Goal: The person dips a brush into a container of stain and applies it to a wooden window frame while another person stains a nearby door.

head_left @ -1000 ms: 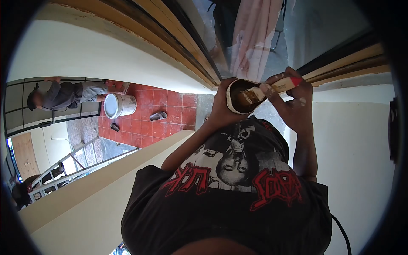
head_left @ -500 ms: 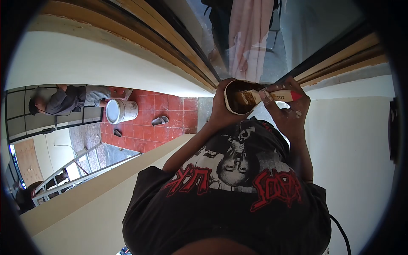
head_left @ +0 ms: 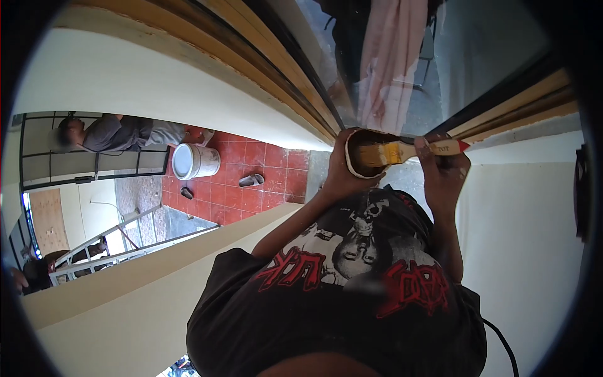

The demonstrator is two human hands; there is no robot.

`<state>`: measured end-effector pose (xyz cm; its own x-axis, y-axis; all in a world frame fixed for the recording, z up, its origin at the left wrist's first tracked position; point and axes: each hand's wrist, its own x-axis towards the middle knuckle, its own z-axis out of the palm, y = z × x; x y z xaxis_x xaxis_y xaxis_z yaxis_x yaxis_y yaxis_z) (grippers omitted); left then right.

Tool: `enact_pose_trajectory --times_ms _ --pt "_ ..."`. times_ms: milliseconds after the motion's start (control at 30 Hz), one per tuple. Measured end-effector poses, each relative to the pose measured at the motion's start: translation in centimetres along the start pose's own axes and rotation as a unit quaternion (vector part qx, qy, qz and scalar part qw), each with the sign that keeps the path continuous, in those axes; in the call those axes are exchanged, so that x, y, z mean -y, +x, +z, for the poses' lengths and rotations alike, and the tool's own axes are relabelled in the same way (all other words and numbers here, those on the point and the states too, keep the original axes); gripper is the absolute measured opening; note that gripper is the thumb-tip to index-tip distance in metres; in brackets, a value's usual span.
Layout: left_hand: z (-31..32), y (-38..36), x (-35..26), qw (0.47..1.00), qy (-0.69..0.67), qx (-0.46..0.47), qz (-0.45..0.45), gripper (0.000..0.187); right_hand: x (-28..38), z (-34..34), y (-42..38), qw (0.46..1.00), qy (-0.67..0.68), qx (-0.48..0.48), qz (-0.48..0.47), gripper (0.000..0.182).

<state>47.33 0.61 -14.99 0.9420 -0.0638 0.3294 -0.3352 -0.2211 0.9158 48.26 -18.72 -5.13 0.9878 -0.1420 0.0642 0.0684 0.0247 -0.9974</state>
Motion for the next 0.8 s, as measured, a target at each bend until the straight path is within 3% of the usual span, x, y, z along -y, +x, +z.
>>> enact_pose_trajectory --times_ms 67,133,200,233,267,367,533,600,667,733,800 --pt "0.0 0.0 -0.4 1.0 0.011 -0.01 0.024 0.091 -0.2 -0.5 0.2 0.99 -0.132 -0.008 -0.049 0.013" --pt "-0.3 0.0 -0.4 0.999 0.019 -0.006 0.026 0.09 0.7 -0.2 0.0 0.99 -0.132 -0.013 -0.045 0.014" --pt "-0.3 0.1 -0.8 1.0 0.004 0.004 0.01 0.09 0.9 0.0 0.3 0.98 -0.127 0.024 -0.15 0.013" --pt "-0.3 0.0 -0.3 1.0 -0.012 0.011 -0.004 0.09 0.8 -0.4 0.9 0.944 -0.193 0.063 -0.259 0.016" --pt "-0.3 -0.1 -0.1 1.0 -0.007 0.008 0.002 0.09 1.1 -0.2 1.2 0.943 -0.188 0.064 -0.266 0.016" --pt "-0.3 -0.3 -0.1 1.0 0.011 0.017 -0.015 0.091 1.7 -0.1 2.0 0.844 -0.294 0.128 -0.429 0.023" --pt "-0.5 -0.6 1.2 0.999 -0.003 0.027 -0.02 0.097 2.3 -0.8 1.8 0.814 -0.313 0.12 -0.475 0.023" --pt "-0.5 -0.3 0.7 0.999 0.003 0.011 -0.042 0.097 2.5 -1.0 1.8 0.862 -0.239 0.129 -0.428 0.02" --pt "-0.6 -0.4 0.5 0.999 -0.011 0.002 -0.053 0.097 2.2 -0.9 1.6 0.876 -0.227 0.117 -0.41 0.016" --pt "-0.8 -0.5 0.5 0.999 -0.001 -0.014 -0.045 0.097 1.4 -0.9 1.9 0.918 -0.211 0.02 -0.334 0.014" --pt "-1.1 -0.4 0.3 0.999 0.011 -0.024 -0.036 0.097 1.7 -1.2 1.9 0.911 -0.243 0.008 -0.334 0.012"
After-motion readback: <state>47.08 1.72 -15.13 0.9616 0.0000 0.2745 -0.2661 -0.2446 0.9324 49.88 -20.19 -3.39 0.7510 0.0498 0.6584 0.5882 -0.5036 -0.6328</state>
